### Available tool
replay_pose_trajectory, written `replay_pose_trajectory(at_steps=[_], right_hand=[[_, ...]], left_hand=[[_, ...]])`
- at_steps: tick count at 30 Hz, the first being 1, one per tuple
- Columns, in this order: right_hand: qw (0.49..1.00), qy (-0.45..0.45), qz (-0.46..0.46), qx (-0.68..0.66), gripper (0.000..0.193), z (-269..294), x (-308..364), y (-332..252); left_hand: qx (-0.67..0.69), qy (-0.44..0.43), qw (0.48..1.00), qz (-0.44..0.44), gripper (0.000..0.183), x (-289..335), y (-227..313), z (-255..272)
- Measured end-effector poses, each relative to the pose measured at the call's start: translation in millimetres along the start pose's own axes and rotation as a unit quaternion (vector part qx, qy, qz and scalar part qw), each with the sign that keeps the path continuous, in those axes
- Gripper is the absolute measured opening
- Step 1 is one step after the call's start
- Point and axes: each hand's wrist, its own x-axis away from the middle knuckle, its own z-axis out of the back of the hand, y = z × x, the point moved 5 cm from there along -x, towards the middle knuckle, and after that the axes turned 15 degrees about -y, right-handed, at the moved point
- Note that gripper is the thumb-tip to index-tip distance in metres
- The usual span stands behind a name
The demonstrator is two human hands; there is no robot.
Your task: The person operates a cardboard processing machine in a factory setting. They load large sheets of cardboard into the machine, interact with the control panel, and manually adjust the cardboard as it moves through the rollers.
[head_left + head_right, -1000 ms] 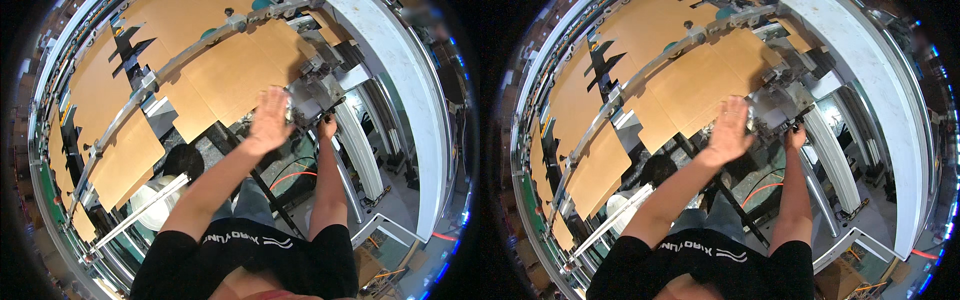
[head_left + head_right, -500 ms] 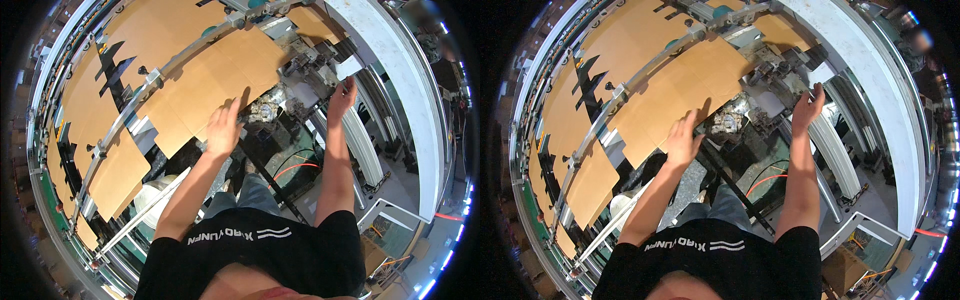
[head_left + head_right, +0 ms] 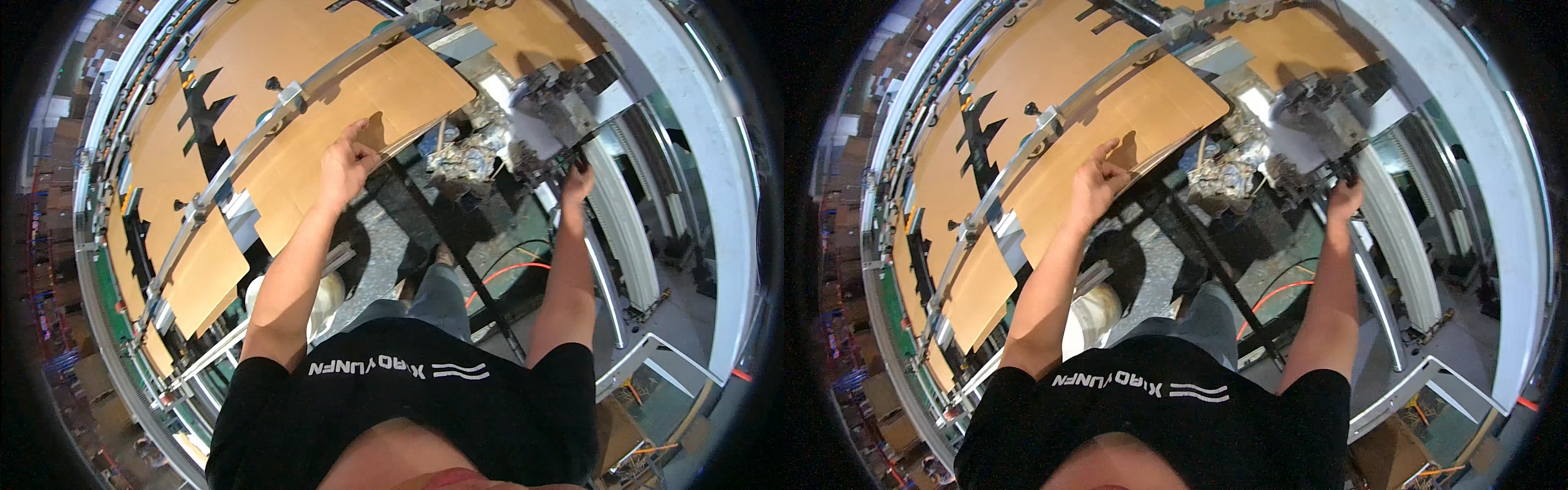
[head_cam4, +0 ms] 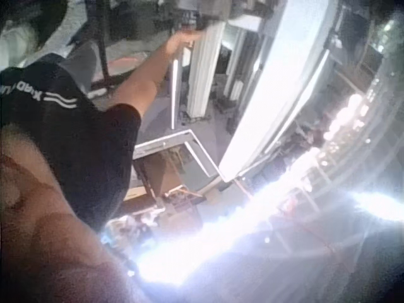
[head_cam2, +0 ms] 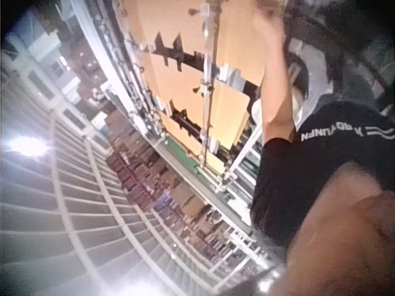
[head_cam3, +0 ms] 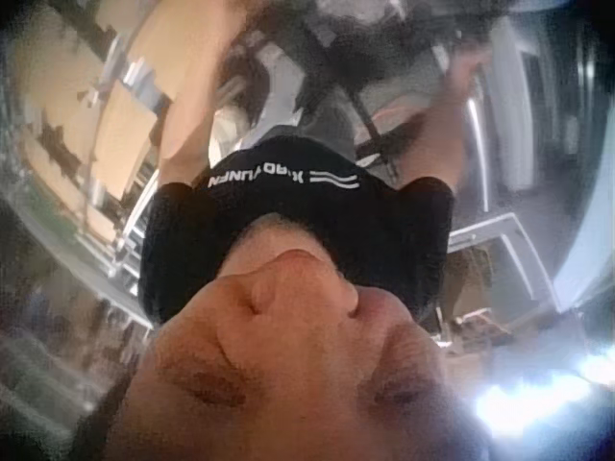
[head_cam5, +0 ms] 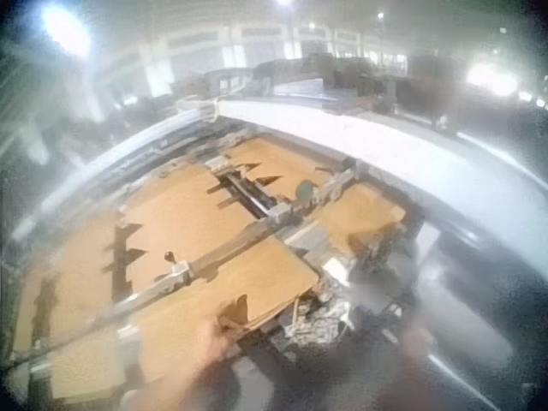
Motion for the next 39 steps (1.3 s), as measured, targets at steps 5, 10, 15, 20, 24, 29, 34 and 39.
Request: replay_pose_trajectory(at_steps=[5, 10, 15, 20, 24, 29, 34, 39], right_hand=[[0.984, -0.157, -0.082, 0.026, 0.032, -29.2, -27.1, 20.4], [0.98, -0.181, -0.01, 0.079, 0.029, -41.5, -48.7, 61.7], [0.986, -0.164, 0.036, 0.019, 0.031, -41.2, -38.5, 7.4], [0.96, -0.222, -0.092, -0.145, 0.03, -61.0, -49.8, 68.1], [0.983, -0.181, -0.001, -0.004, 0.027, -46.7, -47.9, 54.2], [0.955, 0.26, 0.062, -0.13, 0.034, 36.3, -13.3, -58.2], [0.94, 0.095, 0.311, 0.107, 0.041, 59.0, 1.4, -216.4], [0.955, -0.013, 0.289, 0.069, 0.042, 41.0, -51.5, -241.1]], left_hand=[[0.147, -0.062, 0.987, 0.014, 0.064, 17.2, -26.4, 16.3], [0.106, -0.049, 0.993, 0.004, 0.065, 40.1, -36.0, 23.1], [0.013, 0.036, 0.998, 0.059, 0.082, 91.7, -45.6, 9.9], [-0.097, 0.101, 0.99, 0.012, 0.09, 109.2, -25.2, 9.8], [-0.131, 0.156, 0.979, 0.0, 0.092, 115.5, -4.2, 3.1], [-0.144, 0.159, 0.976, -0.033, 0.086, 116.4, 8.2, -12.2], [-0.102, 0.107, 0.988, -0.053, 0.082, 105.0, 18.6, -34.1], [-0.078, 0.091, 0.991, -0.064, 0.081, 105.4, 23.8, -40.2]])
